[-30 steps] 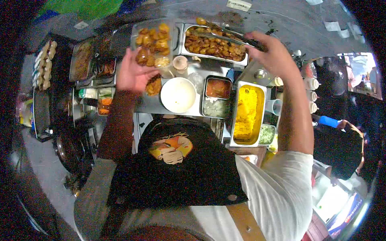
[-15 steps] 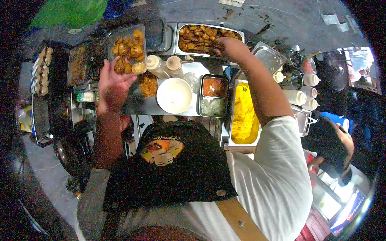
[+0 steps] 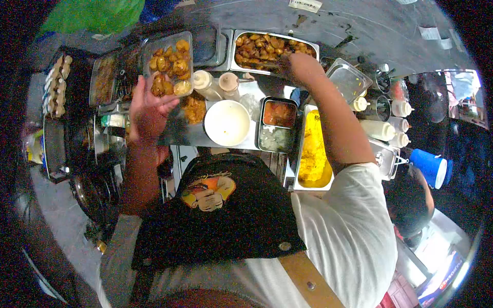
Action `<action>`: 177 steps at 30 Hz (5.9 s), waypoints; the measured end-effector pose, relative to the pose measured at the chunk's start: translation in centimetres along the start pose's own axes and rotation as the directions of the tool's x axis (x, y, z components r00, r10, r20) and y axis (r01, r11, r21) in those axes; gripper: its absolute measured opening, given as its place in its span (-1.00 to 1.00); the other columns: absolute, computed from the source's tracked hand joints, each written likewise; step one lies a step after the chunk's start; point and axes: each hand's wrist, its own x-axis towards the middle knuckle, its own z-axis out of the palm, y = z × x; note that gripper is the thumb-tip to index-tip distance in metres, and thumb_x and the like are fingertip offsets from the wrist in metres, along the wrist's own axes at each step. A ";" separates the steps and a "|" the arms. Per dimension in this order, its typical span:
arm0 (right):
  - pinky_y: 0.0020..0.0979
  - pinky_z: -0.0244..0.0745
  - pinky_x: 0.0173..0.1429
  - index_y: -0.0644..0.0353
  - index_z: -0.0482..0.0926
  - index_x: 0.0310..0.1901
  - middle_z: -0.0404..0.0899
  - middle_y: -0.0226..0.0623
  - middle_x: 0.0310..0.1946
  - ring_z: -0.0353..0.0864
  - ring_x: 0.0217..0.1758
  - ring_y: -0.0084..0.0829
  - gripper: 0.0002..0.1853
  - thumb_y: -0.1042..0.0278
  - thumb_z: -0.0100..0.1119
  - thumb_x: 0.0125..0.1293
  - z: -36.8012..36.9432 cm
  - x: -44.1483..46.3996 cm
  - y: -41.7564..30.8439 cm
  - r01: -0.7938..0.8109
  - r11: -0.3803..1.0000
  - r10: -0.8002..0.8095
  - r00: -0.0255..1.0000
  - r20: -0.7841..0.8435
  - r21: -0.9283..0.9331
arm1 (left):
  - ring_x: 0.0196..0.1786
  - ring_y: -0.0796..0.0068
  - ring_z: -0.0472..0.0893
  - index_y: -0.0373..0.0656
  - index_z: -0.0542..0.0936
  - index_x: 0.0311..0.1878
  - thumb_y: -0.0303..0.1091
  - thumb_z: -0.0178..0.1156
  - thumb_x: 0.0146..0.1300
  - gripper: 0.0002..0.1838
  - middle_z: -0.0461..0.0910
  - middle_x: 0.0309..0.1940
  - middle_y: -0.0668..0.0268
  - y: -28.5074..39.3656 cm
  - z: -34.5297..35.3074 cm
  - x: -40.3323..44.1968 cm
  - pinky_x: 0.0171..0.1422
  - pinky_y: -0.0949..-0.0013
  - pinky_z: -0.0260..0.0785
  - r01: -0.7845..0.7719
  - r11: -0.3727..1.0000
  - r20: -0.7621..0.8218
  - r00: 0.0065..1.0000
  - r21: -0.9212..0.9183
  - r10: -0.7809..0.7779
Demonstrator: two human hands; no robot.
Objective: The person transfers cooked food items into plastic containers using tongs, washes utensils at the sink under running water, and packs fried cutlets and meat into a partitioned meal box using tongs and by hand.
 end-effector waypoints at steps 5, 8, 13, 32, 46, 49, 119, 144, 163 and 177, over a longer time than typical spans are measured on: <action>0.06 0.71 0.13 -0.06 0.72 0.18 0.80 0.04 -0.07 0.80 0.06 0.08 -0.57 0.17 0.38 0.26 1.1 0.0 -1.8 0.033 0.998 -0.036 0.997 -0.063 -0.045 | 0.12 -0.02 0.72 -0.16 0.20 0.63 0.24 -0.17 0.69 -0.25 0.47 0.37 0.14 -0.3 -0.1 0.7 0.17 0.14 0.69 -0.021 0.999 0.017 1.000 -0.041 0.022; 0.08 0.71 0.12 0.08 0.74 0.11 0.78 0.05 0.01 0.79 0.08 0.07 -0.63 0.15 0.34 0.31 -0.8 0.0 -1.4 0.027 0.997 -0.025 0.999 0.030 -0.077 | 0.11 -0.01 0.73 -0.16 0.23 0.61 0.24 -0.13 0.68 -0.26 0.48 0.35 0.15 -0.1 -0.7 1.0 0.15 0.12 0.70 -0.005 0.998 0.036 0.999 -0.062 0.007; 0.07 0.67 0.21 0.16 0.77 0.01 0.78 0.10 -0.05 0.78 0.11 0.07 -0.63 0.08 0.38 0.32 1.3 1.7 -1.7 0.022 0.999 -0.026 0.995 -0.098 -0.037 | 0.11 0.00 0.73 -0.16 0.27 0.58 0.25 -0.10 0.67 -0.27 0.51 0.30 0.14 -0.4 -0.5 1.4 0.16 0.11 0.70 -0.004 0.997 0.052 0.999 -0.083 0.008; -0.51 0.46 -0.23 0.27 0.70 0.15 0.69 -0.52 -0.24 0.58 -0.30 -0.64 -0.68 0.31 0.22 0.48 -14.0 -10.2 -1.9 0.061 0.696 0.041 0.991 -0.125 0.715 | 0.19 -0.15 0.71 -0.21 0.34 0.54 0.16 -0.09 0.70 -0.33 0.56 0.33 0.08 -2.7 5.7 4.2 0.19 -0.05 0.71 0.065 0.987 0.145 0.989 -0.148 -0.043; -0.44 0.61 0.04 0.33 0.62 0.26 0.75 -0.28 -0.06 0.66 -0.05 -0.57 -0.62 0.42 0.34 0.48 -15.0 -14.6 -6.1 0.198 0.839 -0.009 0.937 -0.350 0.507 | 0.20 -0.05 0.72 -0.22 0.35 0.55 0.17 -0.13 0.71 -0.32 0.59 0.36 0.01 -2.3 6.4 3.2 0.19 0.03 0.70 0.087 0.976 0.213 0.976 -0.200 -0.044; -0.30 0.66 0.09 0.26 0.63 0.26 0.82 -0.13 -0.03 0.82 -0.03 -0.34 -0.59 0.31 0.38 0.46 -11.9 -12.9 -0.8 0.074 0.967 0.013 0.941 -0.337 0.243 | 0.24 -0.03 0.70 -0.17 0.33 0.57 0.18 -0.13 0.71 -0.33 0.56 0.40 0.07 -1.8 4.3 2.6 0.20 0.04 0.69 0.062 0.978 0.110 0.993 -0.199 -0.041; -0.36 0.63 0.03 0.31 0.68 0.20 0.76 -0.26 -0.15 0.66 -0.13 -0.56 -0.60 0.25 0.35 0.44 -16.3 -11.7 -6.0 0.252 0.754 -0.142 0.964 -0.224 0.607 | 0.36 -0.04 0.64 -0.14 0.38 0.55 -0.03 -0.20 0.58 -0.38 0.57 0.42 0.11 -3.4 6.7 3.0 0.27 -0.23 0.62 0.190 0.960 0.308 0.944 -0.206 -0.121; -0.26 0.69 -0.03 0.29 0.65 0.25 0.78 -0.01 -0.07 0.80 -0.18 -0.32 -0.58 0.28 0.37 0.46 -13.3 -12.2 -8.9 0.416 0.828 -0.286 0.890 -0.355 0.375 | 0.35 -0.04 0.65 -0.01 0.31 0.61 0.21 -0.20 0.63 -0.31 0.55 0.45 0.17 -2.4 6.4 2.5 0.06 -0.12 0.71 0.195 0.964 0.237 0.960 -0.179 -0.150; -0.32 0.62 0.08 0.27 0.68 0.24 0.79 -0.24 -0.08 0.72 -0.03 -0.46 -0.59 0.21 0.35 0.49 -10.6 -18.1 -3.3 0.029 0.779 0.091 0.983 -0.159 0.627 | 0.45 -0.07 0.57 -0.10 0.34 0.59 0.14 -0.31 0.67 -0.32 0.53 0.47 0.15 -1.2 3.4 2.0 0.21 -0.22 0.62 0.120 0.973 0.182 0.980 -0.196 -0.084; 0.08 0.68 0.23 0.25 0.78 -0.07 0.79 0.14 -0.01 0.79 0.12 0.13 -0.68 0.20 0.18 0.41 7.1 -8.7 -2.1 -0.530 0.840 0.524 0.848 0.080 0.116 | 0.28 0.14 0.70 -0.02 0.36 0.59 0.23 -0.20 0.62 -0.30 0.60 0.39 0.27 0.2 -0.5 -1.2 -0.08 0.13 0.76 0.038 0.995 -0.007 0.999 -0.095 -0.039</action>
